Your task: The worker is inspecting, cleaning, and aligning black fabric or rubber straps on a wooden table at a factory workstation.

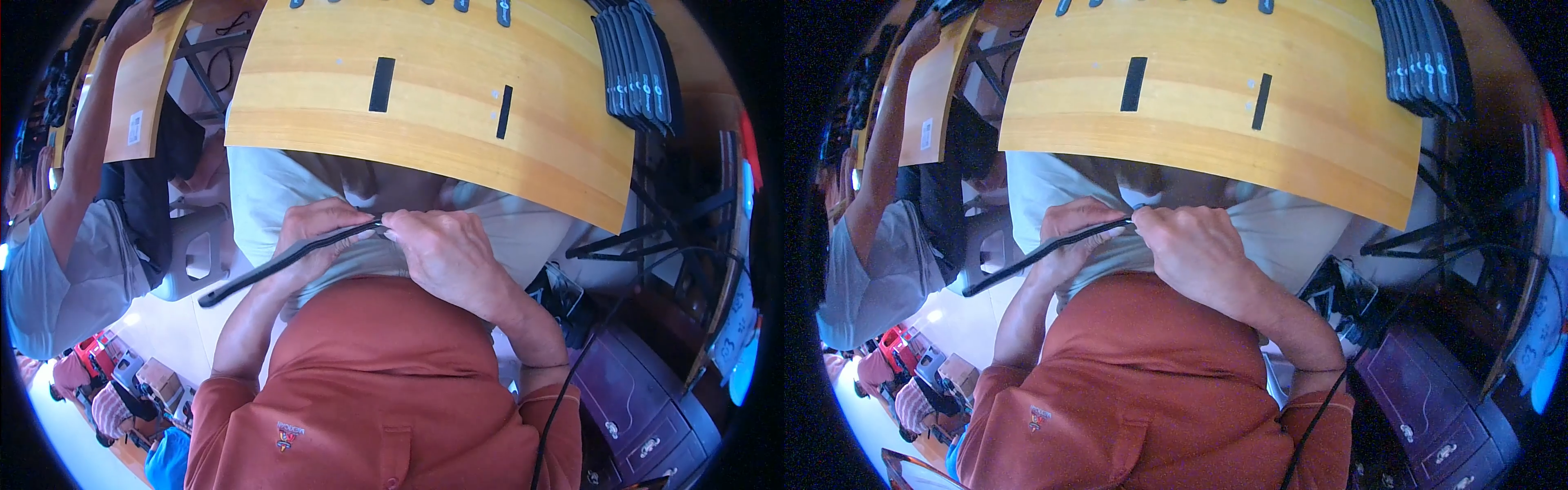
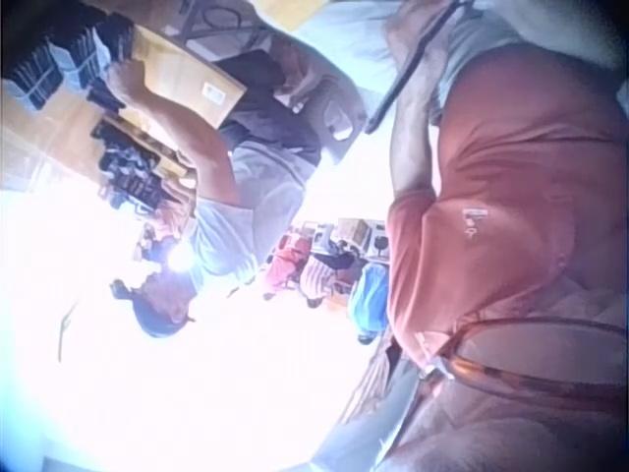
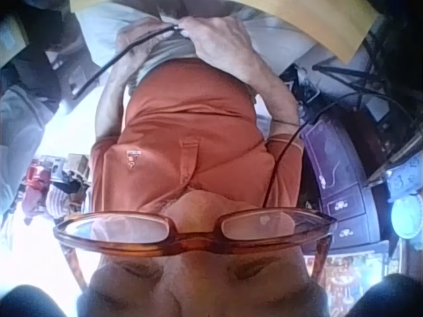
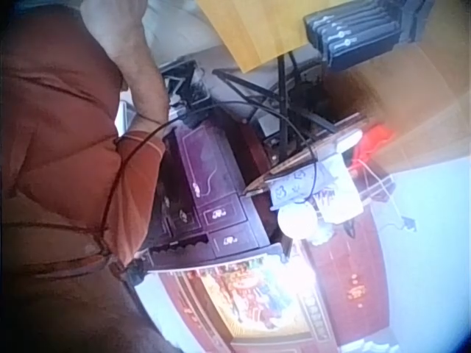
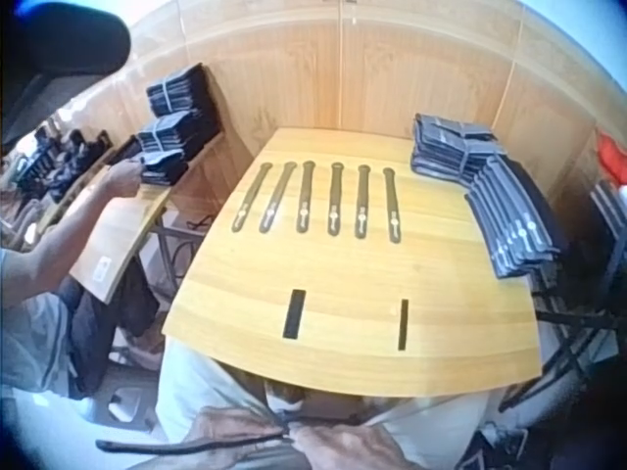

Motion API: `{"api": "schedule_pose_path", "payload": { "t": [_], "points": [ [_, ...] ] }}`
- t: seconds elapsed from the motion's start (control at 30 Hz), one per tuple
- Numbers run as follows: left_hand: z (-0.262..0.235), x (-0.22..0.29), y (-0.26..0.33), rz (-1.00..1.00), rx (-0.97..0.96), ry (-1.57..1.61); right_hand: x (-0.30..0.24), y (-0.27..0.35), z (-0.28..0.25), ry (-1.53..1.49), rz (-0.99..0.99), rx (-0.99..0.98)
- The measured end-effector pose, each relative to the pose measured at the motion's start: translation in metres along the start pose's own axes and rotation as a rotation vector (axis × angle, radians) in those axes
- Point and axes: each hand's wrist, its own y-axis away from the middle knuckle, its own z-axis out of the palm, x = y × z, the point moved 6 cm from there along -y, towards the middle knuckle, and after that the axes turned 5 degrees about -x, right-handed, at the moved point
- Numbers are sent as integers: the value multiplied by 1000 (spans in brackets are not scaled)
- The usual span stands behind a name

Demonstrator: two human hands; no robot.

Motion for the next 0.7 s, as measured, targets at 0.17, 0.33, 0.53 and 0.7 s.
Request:
{"api": "schedule_pose_path", "payload": {
  "t": [0.17, 0.33, 0.53, 0.7],
  "points": [
    [1, 2, 2, 46, 29, -80, 2, -1, 1, 40, -2, -61],
    [3, 4, 1, 74, -6, -137, 1, -8, 2, 129, -25, -151],
    [-4, -3, 3, -109, -40, 187, 4, -5, -4, -145, -190, 29],
    [-3, -8, 4, -96, 0, 405, 9, -1, 2, -299, -186, 129]
  ]
}}
